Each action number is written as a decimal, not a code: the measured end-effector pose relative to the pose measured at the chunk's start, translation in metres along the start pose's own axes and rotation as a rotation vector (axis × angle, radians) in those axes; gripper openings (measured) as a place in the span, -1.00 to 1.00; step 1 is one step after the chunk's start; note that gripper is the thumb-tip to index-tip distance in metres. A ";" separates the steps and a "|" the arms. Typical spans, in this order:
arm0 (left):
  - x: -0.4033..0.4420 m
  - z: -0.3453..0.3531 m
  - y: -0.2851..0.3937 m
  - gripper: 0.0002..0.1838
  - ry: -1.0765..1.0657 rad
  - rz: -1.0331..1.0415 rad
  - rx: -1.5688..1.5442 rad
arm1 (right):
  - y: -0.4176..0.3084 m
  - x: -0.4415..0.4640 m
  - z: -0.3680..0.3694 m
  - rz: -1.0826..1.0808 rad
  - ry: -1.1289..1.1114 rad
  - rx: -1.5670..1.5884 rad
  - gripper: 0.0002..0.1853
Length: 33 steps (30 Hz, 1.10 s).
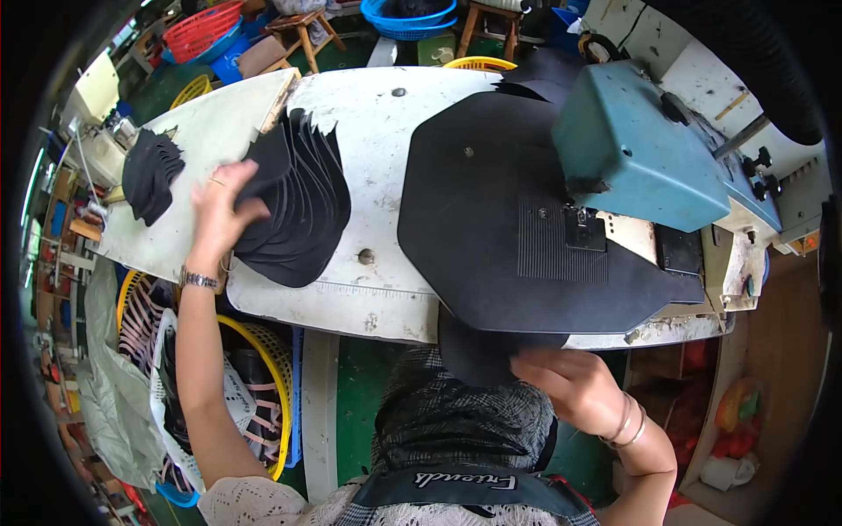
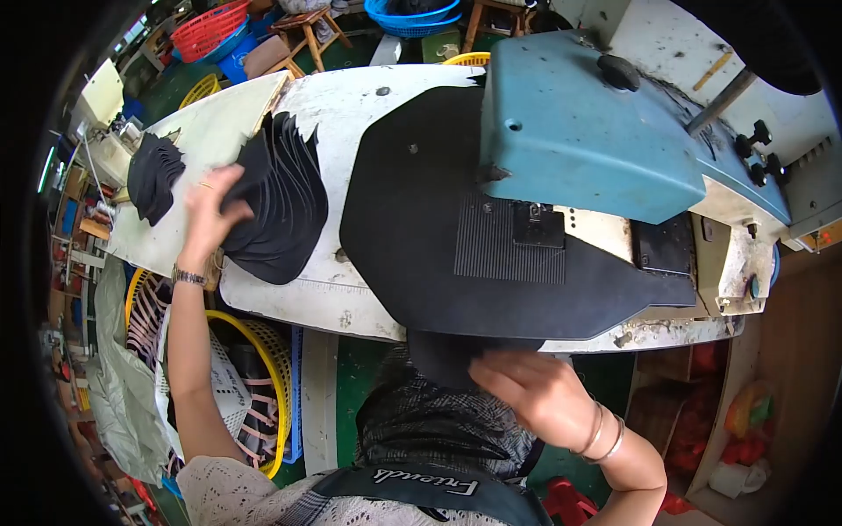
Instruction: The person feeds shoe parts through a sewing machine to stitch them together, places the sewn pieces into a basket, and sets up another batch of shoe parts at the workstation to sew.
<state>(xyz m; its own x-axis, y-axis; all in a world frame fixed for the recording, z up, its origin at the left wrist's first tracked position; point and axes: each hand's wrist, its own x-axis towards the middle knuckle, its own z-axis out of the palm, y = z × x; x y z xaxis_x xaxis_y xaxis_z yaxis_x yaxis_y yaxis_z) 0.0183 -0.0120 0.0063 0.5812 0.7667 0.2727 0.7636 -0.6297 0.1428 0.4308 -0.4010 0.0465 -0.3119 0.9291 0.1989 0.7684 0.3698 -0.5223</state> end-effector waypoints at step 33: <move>-0.004 -0.082 0.318 -0.86 0.240 0.939 -0.094 | -0.020 0.022 -0.053 -0.265 0.538 -0.415 -0.81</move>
<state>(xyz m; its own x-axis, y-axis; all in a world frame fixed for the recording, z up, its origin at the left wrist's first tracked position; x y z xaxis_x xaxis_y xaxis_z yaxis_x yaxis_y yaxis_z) 0.2359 -0.2259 0.1284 0.8614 -0.0916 0.4996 -0.0127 -0.9872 -0.1590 0.4383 -0.3875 0.1051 -0.2812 0.6445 0.7111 0.8868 0.4576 -0.0641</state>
